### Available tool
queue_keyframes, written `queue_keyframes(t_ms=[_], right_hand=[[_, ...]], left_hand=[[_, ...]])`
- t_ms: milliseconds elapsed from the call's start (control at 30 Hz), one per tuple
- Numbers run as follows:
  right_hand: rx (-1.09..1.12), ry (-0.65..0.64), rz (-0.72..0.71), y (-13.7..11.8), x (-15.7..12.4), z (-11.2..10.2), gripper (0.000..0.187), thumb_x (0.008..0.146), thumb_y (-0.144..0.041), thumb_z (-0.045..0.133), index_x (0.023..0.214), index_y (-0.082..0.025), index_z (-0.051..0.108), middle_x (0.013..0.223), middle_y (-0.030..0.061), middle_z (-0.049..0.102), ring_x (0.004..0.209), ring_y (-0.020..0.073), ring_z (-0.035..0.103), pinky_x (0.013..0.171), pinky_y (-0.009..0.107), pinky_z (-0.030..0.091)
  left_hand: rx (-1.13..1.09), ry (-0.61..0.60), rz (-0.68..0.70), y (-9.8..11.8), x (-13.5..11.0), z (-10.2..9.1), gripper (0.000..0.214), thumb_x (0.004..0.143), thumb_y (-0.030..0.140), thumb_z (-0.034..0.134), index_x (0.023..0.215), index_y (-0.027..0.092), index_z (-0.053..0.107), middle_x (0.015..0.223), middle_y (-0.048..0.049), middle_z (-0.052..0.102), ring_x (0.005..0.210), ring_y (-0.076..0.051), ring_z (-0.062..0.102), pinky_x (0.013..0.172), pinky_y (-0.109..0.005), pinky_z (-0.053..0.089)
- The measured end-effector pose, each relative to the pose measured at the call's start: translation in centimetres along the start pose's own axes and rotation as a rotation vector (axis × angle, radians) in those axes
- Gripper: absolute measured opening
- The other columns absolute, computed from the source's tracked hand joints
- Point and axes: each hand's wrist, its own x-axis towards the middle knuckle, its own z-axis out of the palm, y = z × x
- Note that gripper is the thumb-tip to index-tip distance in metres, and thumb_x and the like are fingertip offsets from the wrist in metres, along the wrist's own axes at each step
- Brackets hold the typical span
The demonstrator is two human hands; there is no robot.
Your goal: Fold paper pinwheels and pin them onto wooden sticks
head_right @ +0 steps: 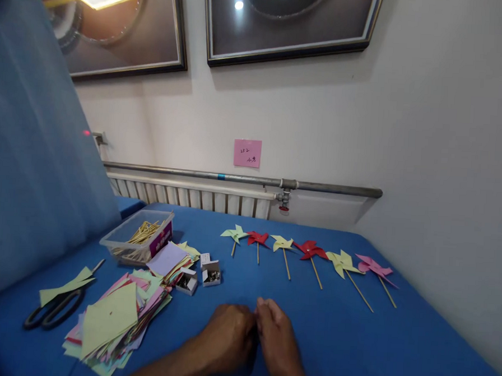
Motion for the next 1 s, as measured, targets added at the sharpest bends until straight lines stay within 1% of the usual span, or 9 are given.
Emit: queue_keyframes(t_ms=[200, 300, 367, 467, 600, 700, 767, 867, 1000], right_hand=[[-0.036, -0.038, -0.095, -0.8, -2.6, 0.4, 0.053, 0.088, -0.074, 0.046, 0.066, -0.026, 0.048, 0.064, -0.0024, 0.050, 0.063, 0.0188, 0.049, 0.059, 0.029, 0.043], [-0.047, -0.057, -0.102, -1.2, -2.6, 0.4, 0.053, 0.088, -0.075, 0.046, 0.066, -0.026, 0.049, 0.064, -0.0030, 0.048, 0.062, 0.0188, 0.048, 0.058, 0.028, 0.043], [-0.051, -0.073, -0.085, -1.3, -2.6, 0.3, 0.051, 0.088, -0.073, 0.046, 0.066, -0.027, 0.046, 0.062, -0.0042, 0.044, 0.060, 0.0181, 0.046, 0.056, 0.028, 0.042], [-0.069, -0.082, -0.056, -1.4, -2.7, 0.3, 0.049, 0.089, -0.069, 0.045, 0.064, -0.028, 0.043, 0.060, -0.0059, 0.037, 0.055, 0.0166, 0.039, 0.052, 0.028, 0.038], [-0.094, -0.083, -0.058, -1.6, -2.8, 0.5, 0.048, 0.089, -0.068, 0.044, 0.063, -0.028, 0.040, 0.058, -0.0062, 0.035, 0.053, 0.0160, 0.036, 0.050, 0.028, 0.036], [-0.093, -0.097, -0.061, -1.9, -2.8, 0.6, 0.047, 0.088, -0.068, 0.044, 0.063, -0.029, 0.039, 0.058, -0.0062, 0.035, 0.053, 0.0160, 0.036, 0.050, 0.028, 0.036], [-0.087, -0.106, -0.055, -2.0, -2.8, 0.6, 0.047, 0.087, -0.068, 0.045, 0.063, -0.029, 0.039, 0.058, -0.0063, 0.034, 0.053, 0.0160, 0.036, 0.050, 0.028, 0.036], [-0.092, -0.108, -0.050, -2.1, -2.8, 0.5, 0.046, 0.086, -0.067, 0.045, 0.063, -0.029, 0.040, 0.059, -0.0061, 0.034, 0.053, 0.0163, 0.037, 0.050, 0.028, 0.036], [-0.094, -0.108, -0.055, -2.2, -2.8, 0.3, 0.045, 0.086, -0.067, 0.047, 0.062, -0.029, 0.040, 0.058, -0.0060, 0.035, 0.053, 0.0164, 0.037, 0.051, 0.029, 0.037]], left_hand=[[0.084, -0.015, -0.015, 0.0, 0.1, -1.5, 0.026, 0.093, 0.021, 0.054, 0.096, 0.015, 0.079, 0.097, -0.0184, 0.079, 0.088, -0.031, 0.075, 0.076, -0.037, 0.053], [0.080, 0.053, -0.075, 0.1, -0.9, -3.6, 0.028, 0.096, 0.024, 0.052, 0.098, 0.014, 0.078, 0.100, -0.0185, 0.077, 0.088, -0.029, 0.073, 0.078, -0.036, 0.052], [0.059, 0.163, -0.113, -0.6, -2.9, -4.9, 0.027, 0.098, 0.026, 0.052, 0.096, 0.017, 0.078, 0.099, -0.0160, 0.077, 0.090, -0.027, 0.072, 0.080, -0.034, 0.051], [0.046, 0.427, -0.180, -3.8, -8.2, -5.9, 0.032, 0.101, 0.027, 0.045, 0.095, 0.020, 0.076, 0.094, -0.0114, 0.076, 0.089, -0.024, 0.069, 0.081, -0.033, 0.050], [0.083, 0.785, -0.535, -11.3, -17.0, -6.0, 0.036, 0.098, 0.039, 0.045, 0.087, 0.022, 0.074, 0.089, -0.0090, 0.076, 0.084, -0.025, 0.070, 0.078, -0.035, 0.053], [0.082, 0.906, -0.748, -16.0, -21.8, -6.3, 0.037, 0.087, 0.051, 0.052, 0.093, 0.023, 0.076, 0.097, -0.0099, 0.077, 0.088, -0.028, 0.072, 0.081, -0.039, 0.056], [-0.010, 0.885, -0.819, -17.7, -23.3, -6.4, 0.049, 0.078, 0.058, 0.060, 0.104, 0.020, 0.076, 0.108, -0.0122, 0.076, 0.093, -0.030, 0.073, 0.082, -0.042, 0.058], [-0.149, 0.842, -0.825, -18.4, -23.5, -6.3, 0.061, 0.073, 0.062, 0.065, 0.114, 0.017, 0.075, 0.117, -0.0131, 0.075, 0.097, -0.031, 0.073, 0.079, -0.042, 0.059], [-0.246, 0.863, -0.864, -18.0, -22.6, -5.8, 0.058, 0.070, 0.062, 0.069, 0.105, 0.016, 0.077, 0.113, -0.0133, 0.075, 0.099, -0.031, 0.073, 0.080, -0.040, 0.059]])
